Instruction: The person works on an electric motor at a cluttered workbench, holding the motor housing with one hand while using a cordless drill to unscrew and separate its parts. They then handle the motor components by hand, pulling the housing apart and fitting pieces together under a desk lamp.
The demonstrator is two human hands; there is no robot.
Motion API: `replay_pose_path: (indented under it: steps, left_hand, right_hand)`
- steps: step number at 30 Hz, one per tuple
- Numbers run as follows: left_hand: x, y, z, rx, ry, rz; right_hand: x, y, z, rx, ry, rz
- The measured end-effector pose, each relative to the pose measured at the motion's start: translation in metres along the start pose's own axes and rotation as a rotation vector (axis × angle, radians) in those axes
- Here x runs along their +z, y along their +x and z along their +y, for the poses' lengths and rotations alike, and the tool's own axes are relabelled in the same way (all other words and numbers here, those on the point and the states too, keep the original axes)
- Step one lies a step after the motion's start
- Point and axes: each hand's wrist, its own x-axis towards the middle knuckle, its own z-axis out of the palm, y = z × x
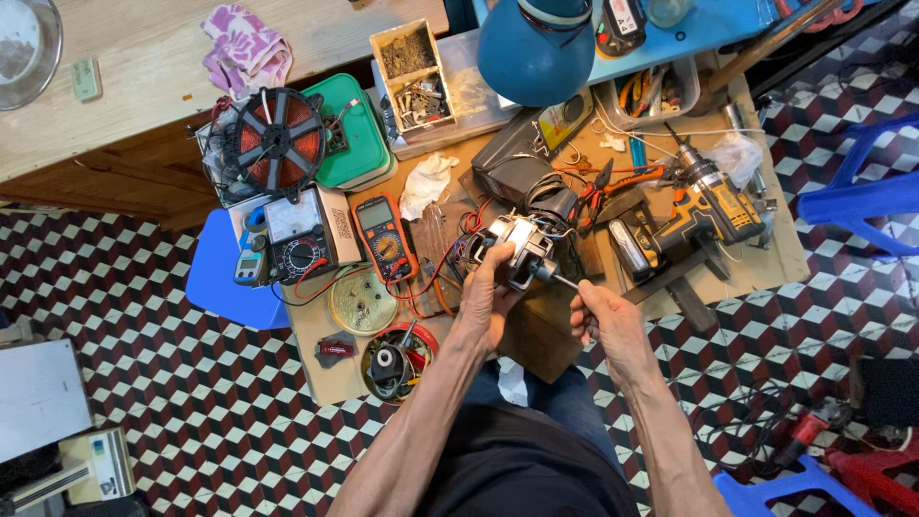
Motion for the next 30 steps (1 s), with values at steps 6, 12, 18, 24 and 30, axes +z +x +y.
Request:
replay_pose_path:
  steps: [6, 12, 18, 24, 30]
  left_hand:
    - [0.007, -0.004, 0.004, 0.006, -0.017, -0.061]
    - [0.012, -0.01, 0.008, 0.008, -0.047, -0.1]
    - [0.002, -0.003, 0.005, 0.049, -0.042, -0.151]
    - [-0.006, 0.002, 0.006, 0.027, -0.008, -0.147]
    - [-0.014, -0.001, 0.007, 0.056, -0.003, -0.135]
  right_hand:
    - [-0.01, 0.005, -0.009, -0.027, -0.011, 0.002]
    - [-0.015, 0.008, -0.01, 0.018, 0.047, -0.008]
    - [-0.014, 0.011, -0.007, 0.047, 0.059, -0.026]
    - [-0.009, 0.01, -0.006, 0.031, -0.008, -0.005]
    - [-0.003, 0.011, 0.0, 0.097, -0.173, 0.038]
